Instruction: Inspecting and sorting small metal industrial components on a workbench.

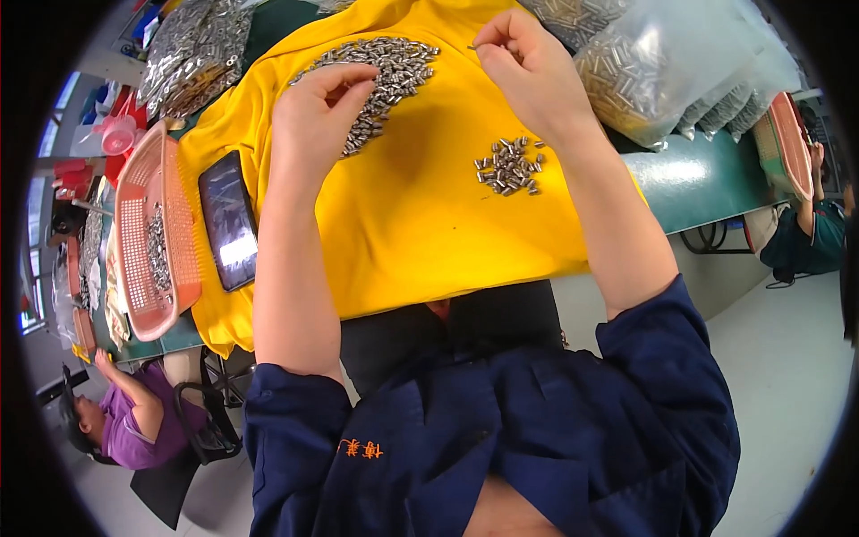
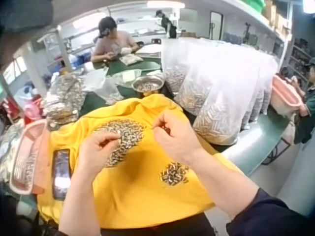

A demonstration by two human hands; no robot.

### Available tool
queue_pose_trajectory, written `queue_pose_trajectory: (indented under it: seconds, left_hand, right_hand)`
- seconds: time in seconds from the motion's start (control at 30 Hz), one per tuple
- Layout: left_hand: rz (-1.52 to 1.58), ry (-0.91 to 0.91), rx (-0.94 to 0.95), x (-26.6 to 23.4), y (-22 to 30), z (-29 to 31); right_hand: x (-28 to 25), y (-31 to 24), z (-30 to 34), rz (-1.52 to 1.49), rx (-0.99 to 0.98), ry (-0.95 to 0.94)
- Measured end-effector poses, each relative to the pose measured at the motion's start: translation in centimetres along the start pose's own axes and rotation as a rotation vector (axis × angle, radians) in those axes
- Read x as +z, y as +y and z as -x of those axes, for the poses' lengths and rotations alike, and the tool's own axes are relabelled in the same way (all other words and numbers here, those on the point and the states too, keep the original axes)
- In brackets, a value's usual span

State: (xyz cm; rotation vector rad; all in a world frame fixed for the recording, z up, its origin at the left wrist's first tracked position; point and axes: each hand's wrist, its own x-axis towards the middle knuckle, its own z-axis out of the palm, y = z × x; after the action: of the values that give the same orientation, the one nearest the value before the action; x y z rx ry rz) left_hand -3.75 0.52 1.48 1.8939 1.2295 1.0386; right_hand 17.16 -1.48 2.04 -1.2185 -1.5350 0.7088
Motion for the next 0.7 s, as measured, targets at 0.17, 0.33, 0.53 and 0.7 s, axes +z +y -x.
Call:
queue_pose_trajectory:
  seconds: [0.17,0.33,0.53,0.7]
  left_hand:
    - [-0.559,-0.181,0.160,0.6,0.0,0.5]
    - [-0.630,-0.165,0.219,1.2,-0.4,0.6]
    - [-0.642,-0.162,0.166,1.3,-0.1,0.5]
    - [-0.550,-0.121,0.081,0.9,-0.1,0.3]
  right_hand:
    - [0.9,-0.1,0.5,-0.010,0.000,-0.038]
    - [1.0,-0.4,0.6,0.044,-0.052,-0.059]
    - [1.1,-0.5,0.7,0.042,-0.021,-0.037]
    - [1.1,-0.7,0.7,0.020,-0.012,-0.063]
